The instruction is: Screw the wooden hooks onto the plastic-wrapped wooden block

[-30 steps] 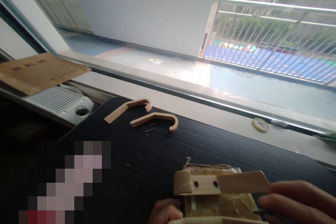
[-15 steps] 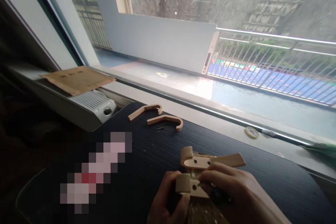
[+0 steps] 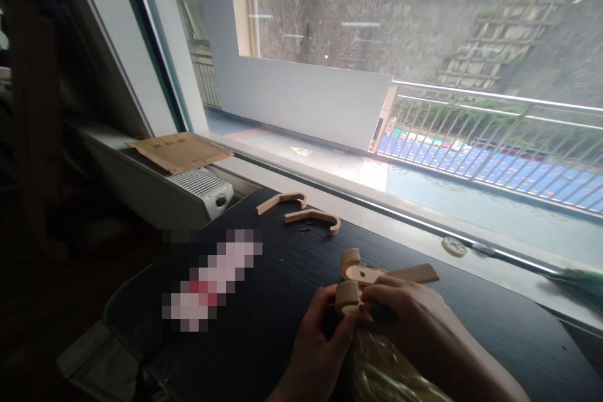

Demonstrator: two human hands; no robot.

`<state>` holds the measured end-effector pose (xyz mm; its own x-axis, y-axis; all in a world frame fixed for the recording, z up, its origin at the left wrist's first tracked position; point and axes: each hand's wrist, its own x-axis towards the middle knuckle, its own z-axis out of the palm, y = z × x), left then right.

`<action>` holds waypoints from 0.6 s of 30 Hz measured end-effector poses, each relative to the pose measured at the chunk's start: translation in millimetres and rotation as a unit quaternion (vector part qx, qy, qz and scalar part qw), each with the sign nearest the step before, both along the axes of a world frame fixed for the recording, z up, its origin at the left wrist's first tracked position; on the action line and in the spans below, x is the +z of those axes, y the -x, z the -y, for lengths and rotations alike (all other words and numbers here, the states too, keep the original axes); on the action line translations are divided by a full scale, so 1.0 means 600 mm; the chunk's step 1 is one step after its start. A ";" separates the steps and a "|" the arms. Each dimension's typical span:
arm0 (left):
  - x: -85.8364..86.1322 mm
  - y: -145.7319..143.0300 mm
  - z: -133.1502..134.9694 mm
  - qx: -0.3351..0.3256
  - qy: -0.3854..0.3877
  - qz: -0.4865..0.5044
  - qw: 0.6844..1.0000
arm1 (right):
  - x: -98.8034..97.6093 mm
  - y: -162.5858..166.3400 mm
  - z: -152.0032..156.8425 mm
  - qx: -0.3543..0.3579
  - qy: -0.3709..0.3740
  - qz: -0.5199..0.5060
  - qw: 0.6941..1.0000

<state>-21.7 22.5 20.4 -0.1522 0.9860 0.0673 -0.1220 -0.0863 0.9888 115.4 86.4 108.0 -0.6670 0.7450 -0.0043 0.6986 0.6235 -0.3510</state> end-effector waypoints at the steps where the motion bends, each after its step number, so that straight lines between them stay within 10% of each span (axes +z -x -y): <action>1: 0.000 -0.001 0.001 0.002 -0.002 0.006 1.000 | 0.001 -0.001 0.001 -0.004 -0.005 0.004 1.000; 18: 0.004 -0.002 0.003 -0.001 -0.028 0.036 0.999 | 0.005 0.002 0.009 -0.003 -0.017 -0.006 1.000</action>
<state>-20.6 20.5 23.0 -0.1558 0.9814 0.1118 -0.1922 -0.1411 0.9712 114.2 80.7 110.8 -0.6622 0.7487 0.0302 0.6982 0.6311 -0.3380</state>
